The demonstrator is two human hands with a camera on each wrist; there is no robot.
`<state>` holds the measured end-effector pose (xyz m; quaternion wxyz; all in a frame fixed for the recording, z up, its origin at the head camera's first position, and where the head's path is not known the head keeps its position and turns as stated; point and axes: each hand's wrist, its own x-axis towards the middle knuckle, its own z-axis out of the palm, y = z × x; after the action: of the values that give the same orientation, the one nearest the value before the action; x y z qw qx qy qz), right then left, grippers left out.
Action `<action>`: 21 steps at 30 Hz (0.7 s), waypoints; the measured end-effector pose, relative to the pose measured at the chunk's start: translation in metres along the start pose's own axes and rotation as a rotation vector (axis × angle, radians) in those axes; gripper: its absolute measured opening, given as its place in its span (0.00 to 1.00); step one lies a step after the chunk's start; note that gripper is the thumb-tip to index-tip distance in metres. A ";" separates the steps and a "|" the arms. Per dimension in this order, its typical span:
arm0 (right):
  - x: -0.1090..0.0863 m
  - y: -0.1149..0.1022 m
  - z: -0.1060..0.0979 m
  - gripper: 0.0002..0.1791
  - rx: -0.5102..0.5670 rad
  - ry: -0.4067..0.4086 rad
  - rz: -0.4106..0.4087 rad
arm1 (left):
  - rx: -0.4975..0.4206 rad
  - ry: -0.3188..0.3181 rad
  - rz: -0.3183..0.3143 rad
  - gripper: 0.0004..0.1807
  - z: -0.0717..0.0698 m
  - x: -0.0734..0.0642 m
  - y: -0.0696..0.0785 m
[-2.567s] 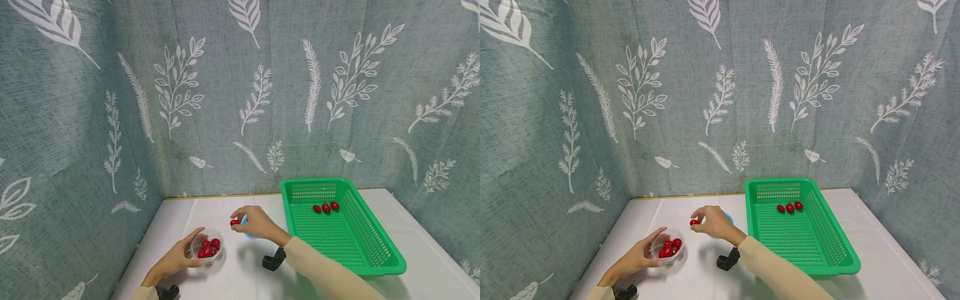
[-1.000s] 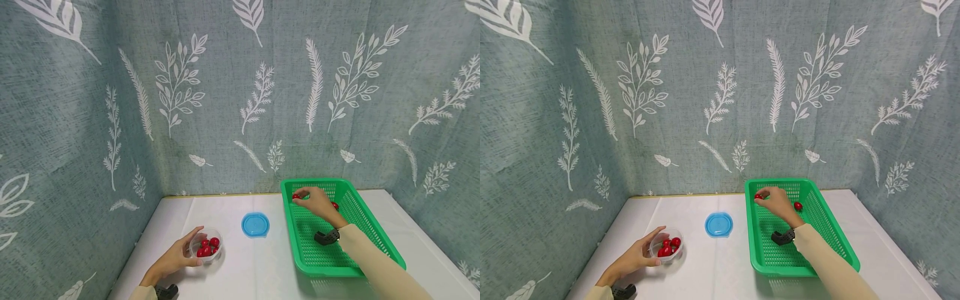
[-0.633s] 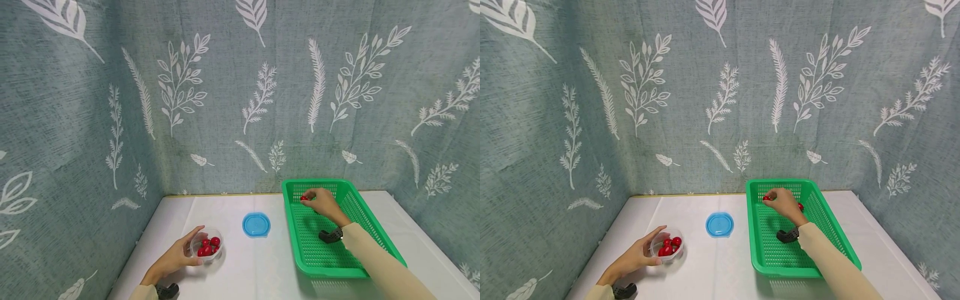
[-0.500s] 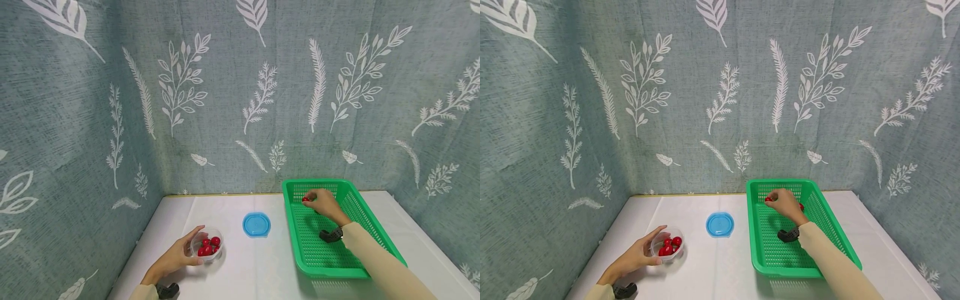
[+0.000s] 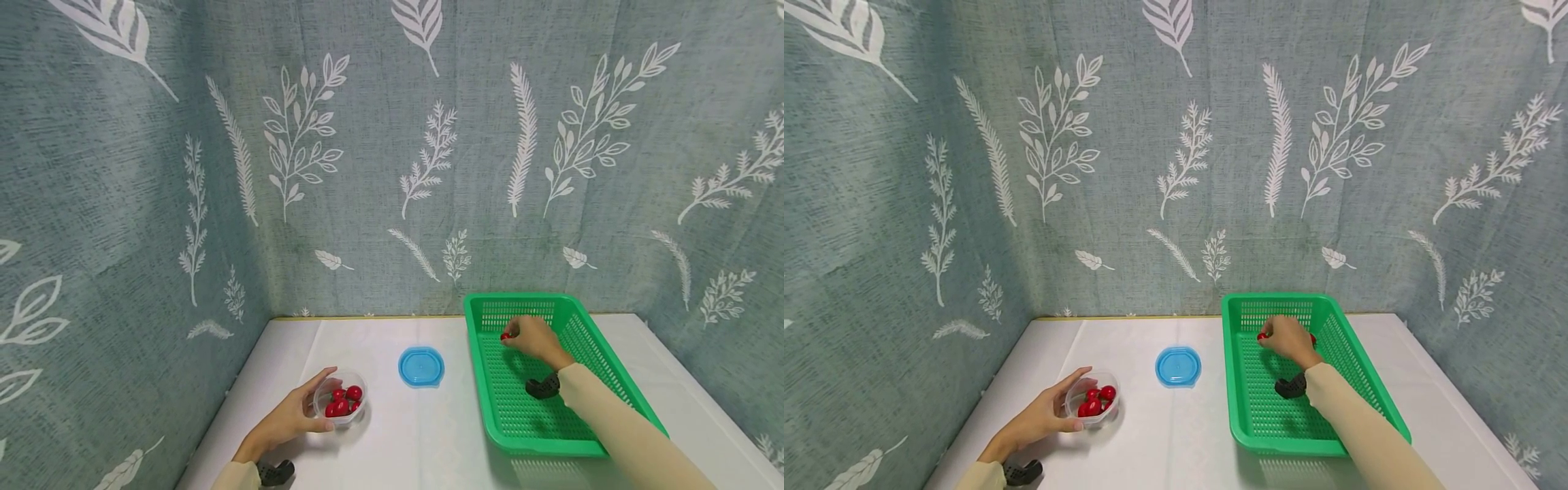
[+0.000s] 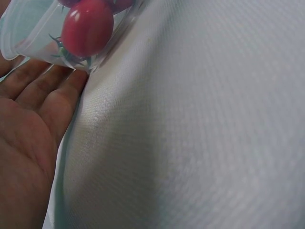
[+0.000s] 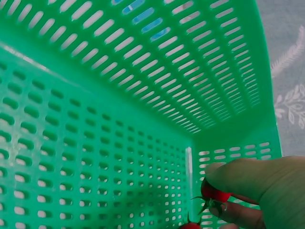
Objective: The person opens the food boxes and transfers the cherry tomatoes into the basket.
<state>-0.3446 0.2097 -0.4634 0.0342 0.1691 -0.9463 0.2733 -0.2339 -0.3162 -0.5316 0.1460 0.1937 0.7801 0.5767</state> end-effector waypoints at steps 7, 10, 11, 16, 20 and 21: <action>0.001 0.001 0.003 0.07 -0.082 -0.039 0.009 | -0.012 0.001 0.000 0.56 0.001 0.001 0.001; 0.001 0.002 0.005 0.08 -0.097 -0.050 0.010 | -0.012 0.001 0.000 0.56 0.000 0.001 0.001; 0.000 0.002 0.005 0.08 -0.101 -0.047 0.003 | -0.013 0.000 0.003 0.56 0.000 0.002 0.000; -0.003 0.000 0.006 0.11 -0.121 -0.028 -0.032 | -0.015 -0.009 0.016 0.56 0.000 0.002 0.000; -0.003 -0.001 0.005 0.12 -0.116 -0.018 -0.043 | -0.016 -0.007 0.013 0.57 0.000 0.001 0.000; -0.002 -0.001 0.005 0.12 -0.106 -0.014 -0.045 | -0.012 -0.006 0.012 0.56 0.000 0.001 0.000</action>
<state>-0.3420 0.2071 -0.4675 0.0428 0.1901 -0.9556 0.2211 -0.2344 -0.3155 -0.5314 0.1458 0.1992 0.7749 0.5818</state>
